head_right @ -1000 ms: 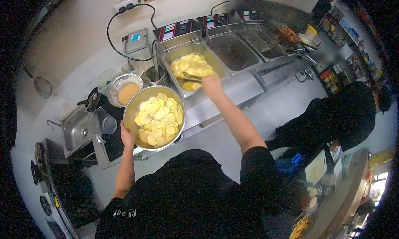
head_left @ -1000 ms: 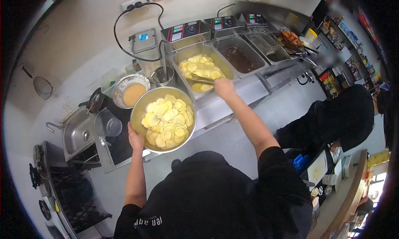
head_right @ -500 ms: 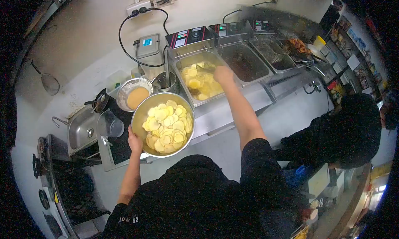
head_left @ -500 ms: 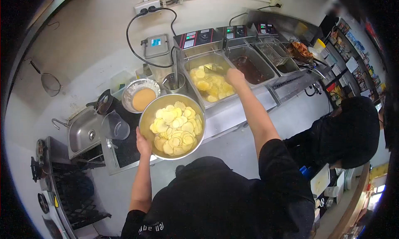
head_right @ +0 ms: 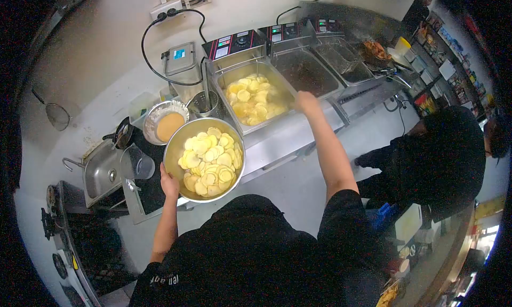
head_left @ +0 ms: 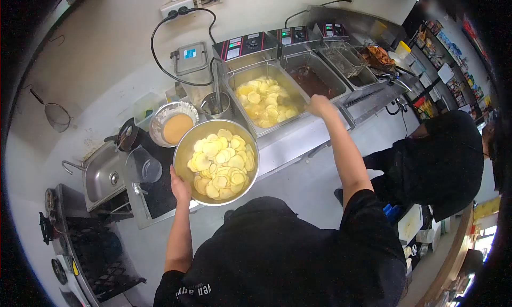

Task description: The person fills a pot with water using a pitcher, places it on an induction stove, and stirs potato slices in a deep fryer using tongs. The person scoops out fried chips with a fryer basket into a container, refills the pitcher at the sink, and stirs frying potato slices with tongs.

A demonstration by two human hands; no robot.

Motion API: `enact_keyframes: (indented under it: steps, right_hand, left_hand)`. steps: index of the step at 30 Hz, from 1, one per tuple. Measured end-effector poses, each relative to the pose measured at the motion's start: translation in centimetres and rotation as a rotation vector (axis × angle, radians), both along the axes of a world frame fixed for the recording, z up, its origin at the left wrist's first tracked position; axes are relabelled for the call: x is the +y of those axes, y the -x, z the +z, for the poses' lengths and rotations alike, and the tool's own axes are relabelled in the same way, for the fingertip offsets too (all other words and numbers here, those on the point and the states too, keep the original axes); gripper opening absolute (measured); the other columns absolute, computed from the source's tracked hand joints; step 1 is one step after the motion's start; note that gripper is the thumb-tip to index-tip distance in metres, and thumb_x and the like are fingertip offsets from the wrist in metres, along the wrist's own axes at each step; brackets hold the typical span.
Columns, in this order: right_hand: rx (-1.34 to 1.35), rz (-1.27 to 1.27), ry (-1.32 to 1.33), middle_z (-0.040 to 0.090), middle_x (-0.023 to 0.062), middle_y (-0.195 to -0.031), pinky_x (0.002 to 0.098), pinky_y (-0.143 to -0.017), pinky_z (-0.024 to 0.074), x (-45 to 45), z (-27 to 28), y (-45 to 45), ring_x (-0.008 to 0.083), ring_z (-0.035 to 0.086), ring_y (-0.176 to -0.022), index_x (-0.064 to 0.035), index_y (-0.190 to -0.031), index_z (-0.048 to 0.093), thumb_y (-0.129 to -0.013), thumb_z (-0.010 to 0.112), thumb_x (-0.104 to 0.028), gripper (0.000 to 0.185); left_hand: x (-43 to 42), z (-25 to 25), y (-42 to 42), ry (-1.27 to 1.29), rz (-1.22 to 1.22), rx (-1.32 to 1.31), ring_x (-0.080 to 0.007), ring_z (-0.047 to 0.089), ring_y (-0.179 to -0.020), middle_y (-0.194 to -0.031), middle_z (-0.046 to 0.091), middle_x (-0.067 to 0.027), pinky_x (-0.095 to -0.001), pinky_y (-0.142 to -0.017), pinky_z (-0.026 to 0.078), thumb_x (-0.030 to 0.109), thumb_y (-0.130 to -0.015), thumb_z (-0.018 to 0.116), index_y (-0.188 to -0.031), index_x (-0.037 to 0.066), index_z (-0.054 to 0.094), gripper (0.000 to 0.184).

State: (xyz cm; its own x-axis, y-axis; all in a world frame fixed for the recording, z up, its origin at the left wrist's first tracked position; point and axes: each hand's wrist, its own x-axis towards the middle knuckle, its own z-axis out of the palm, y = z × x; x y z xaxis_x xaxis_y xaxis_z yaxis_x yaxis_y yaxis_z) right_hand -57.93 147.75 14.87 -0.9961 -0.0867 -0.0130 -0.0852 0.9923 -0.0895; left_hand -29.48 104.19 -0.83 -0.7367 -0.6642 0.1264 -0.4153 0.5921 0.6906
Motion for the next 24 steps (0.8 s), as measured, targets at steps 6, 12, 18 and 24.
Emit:
enact_keyframes:
  steps: [6, 12, 18, 24]
  right_hand:
    - [-0.054, 0.145, -0.052, 0.064, 0.0240, -0.094, 0.0431, -0.075, 0.0514, -1.8, 2.5, -1.6, 0.0364, 0.064, -0.086, 0.0018, -0.087, 0.067, -0.075, 0.063, -0.032, 0.036]
    - [0.335, 0.259, -0.240, 0.068, 0.0129, -0.085, 0.0360, -0.064, 0.0541, -7.0, 1.4, 4.8, 0.0263, 0.068, -0.077, -0.0078, -0.081, 0.071, -0.078, 0.056, -0.013, 0.016]
    - [0.353, 0.337, -0.305, 0.067, 0.0109, -0.084, 0.0364, -0.064, 0.0537, -10.1, -3.4, 10.6, 0.0274, 0.067, -0.079, -0.0104, -0.083, 0.071, -0.079, 0.055, -0.011, 0.016]
    - [0.306, 0.455, -0.344, 0.068, 0.0104, -0.081, 0.0345, -0.062, 0.0535, -8.9, -5.5, 8.3, 0.0239, 0.068, -0.076, -0.0118, -0.077, 0.071, -0.077, 0.056, -0.011, 0.015]
  left_hand:
    - [-0.6, -1.3, 0.0, 0.084, -0.011, -0.011, -0.0369, 0.055, -0.107, -0.124, 0.050, -0.0254, -0.0419, -0.087, 0.045, 0.005, -0.084, 0.047, -0.137, 0.000, 0.030, 0.056]
    - [0.5, 0.9, -0.1, 0.025, 0.019, -0.075, -0.0380, 0.057, -0.101, -0.119, 0.053, -0.0264, -0.0424, -0.084, 0.046, 0.006, -0.084, 0.048, -0.136, -0.001, 0.032, 0.054]
    - [-0.2, -0.7, -0.1, 0.089, 0.021, -0.034, -0.0398, 0.060, -0.094, -0.112, 0.057, -0.0259, -0.0436, -0.077, 0.048, 0.008, -0.084, 0.049, -0.135, 0.001, 0.034, 0.054]
    - [0.5, 0.9, -0.2, 0.067, 0.008, -0.085, -0.0402, 0.059, -0.093, -0.112, 0.056, -0.0268, -0.0447, -0.077, 0.048, 0.005, -0.084, 0.048, -0.135, -0.001, 0.032, 0.054]
